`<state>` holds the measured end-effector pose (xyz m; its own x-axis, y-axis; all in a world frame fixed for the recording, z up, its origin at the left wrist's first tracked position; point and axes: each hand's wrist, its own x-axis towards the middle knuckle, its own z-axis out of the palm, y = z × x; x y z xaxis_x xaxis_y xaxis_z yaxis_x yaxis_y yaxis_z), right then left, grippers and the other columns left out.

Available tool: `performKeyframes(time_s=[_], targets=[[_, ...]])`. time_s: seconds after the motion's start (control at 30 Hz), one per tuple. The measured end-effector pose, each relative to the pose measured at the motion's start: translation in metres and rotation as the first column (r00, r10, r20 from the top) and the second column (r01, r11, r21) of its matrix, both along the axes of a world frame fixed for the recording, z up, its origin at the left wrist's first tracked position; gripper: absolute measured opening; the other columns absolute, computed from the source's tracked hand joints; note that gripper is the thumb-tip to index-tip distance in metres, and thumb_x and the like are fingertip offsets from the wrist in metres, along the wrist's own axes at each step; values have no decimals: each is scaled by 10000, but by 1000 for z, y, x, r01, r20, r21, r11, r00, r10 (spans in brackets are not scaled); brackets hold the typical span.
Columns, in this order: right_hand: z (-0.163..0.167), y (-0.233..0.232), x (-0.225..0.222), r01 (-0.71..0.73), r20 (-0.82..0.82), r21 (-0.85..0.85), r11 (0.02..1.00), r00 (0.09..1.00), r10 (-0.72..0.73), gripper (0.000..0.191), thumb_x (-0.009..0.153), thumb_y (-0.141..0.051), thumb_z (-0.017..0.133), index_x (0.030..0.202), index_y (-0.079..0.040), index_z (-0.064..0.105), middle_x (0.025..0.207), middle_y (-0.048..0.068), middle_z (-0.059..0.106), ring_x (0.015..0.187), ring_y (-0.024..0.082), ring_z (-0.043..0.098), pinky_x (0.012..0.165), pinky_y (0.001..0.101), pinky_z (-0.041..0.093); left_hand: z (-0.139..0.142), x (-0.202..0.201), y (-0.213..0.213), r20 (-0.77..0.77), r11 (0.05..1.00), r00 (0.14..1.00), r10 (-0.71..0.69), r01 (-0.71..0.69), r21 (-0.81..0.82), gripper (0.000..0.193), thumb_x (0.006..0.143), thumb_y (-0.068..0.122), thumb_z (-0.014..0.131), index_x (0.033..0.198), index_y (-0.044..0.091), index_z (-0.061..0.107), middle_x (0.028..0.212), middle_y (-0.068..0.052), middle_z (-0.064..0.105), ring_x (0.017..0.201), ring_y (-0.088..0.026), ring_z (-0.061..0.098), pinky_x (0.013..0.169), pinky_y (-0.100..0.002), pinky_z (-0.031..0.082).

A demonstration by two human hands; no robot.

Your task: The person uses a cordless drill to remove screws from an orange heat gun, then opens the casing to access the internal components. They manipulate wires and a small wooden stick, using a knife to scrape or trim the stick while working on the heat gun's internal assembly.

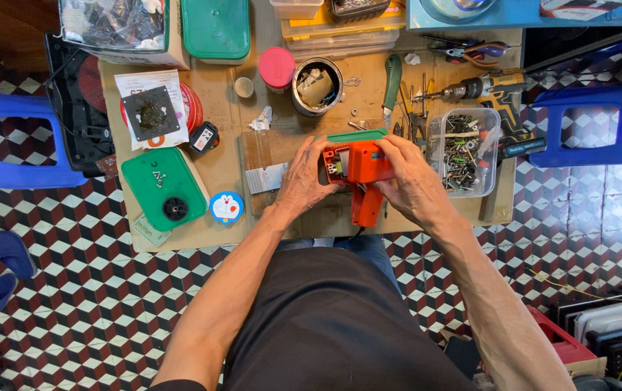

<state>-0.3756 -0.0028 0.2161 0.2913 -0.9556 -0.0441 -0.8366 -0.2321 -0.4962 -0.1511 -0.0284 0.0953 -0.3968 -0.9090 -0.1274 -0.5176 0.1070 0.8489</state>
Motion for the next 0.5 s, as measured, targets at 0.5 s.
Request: performKeyframes(time_s=[0.5], targets=[[-24,33,-38,171,289,125,977,936,-201,759,876,-38,746,1528,-58,358,1509,216,446,1417,333,493,1167,435,404,-8,3,-2,-5,1000,1000,-2,2,-20,901,646,188,937,1386,177,424,1557,-99,447,1511,-346,300,1203,-492,345]])
